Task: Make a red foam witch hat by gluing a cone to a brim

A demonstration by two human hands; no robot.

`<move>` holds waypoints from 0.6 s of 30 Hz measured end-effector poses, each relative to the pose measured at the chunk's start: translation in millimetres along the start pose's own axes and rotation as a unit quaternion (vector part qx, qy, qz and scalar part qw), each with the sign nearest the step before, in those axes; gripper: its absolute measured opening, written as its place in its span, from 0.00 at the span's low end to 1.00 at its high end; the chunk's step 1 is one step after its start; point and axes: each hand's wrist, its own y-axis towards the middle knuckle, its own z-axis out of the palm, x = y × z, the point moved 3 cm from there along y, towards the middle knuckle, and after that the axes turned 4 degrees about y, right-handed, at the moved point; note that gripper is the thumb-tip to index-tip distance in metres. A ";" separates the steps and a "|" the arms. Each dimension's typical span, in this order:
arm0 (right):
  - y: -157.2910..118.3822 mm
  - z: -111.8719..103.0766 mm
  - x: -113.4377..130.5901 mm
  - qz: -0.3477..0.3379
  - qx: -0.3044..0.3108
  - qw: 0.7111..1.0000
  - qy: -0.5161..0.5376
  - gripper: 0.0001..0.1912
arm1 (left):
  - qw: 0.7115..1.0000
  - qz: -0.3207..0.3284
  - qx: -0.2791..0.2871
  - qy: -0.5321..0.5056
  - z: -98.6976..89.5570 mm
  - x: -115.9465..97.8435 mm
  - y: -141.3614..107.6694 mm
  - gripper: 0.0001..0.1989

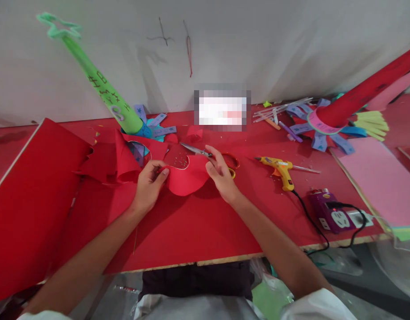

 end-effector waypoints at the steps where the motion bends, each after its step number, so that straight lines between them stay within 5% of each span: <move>1: -1.0 2.4 -1.7 0.016 0.006 1.000 0.009 0.40 | 1.000 -0.003 0.006 -0.003 1.8 -0.5 -1.5 0.13; 8: -3.0 -2.8 7.9 -0.072 -0.048 0.996 0.024 0.33 | 0.990 -0.034 0.131 -0.031 11.4 -11.6 -9.4 0.26; 12: -3.6 -1.0 10.7 -0.060 0.034 0.998 0.004 0.27 | 0.973 -0.069 0.213 -0.056 13.6 -17.9 -12.0 0.33; 18: -12.7 17.4 13.4 -0.073 0.103 0.992 -0.028 0.28 | 0.962 -0.085 0.256 -0.037 22.7 -27.9 -22.0 0.27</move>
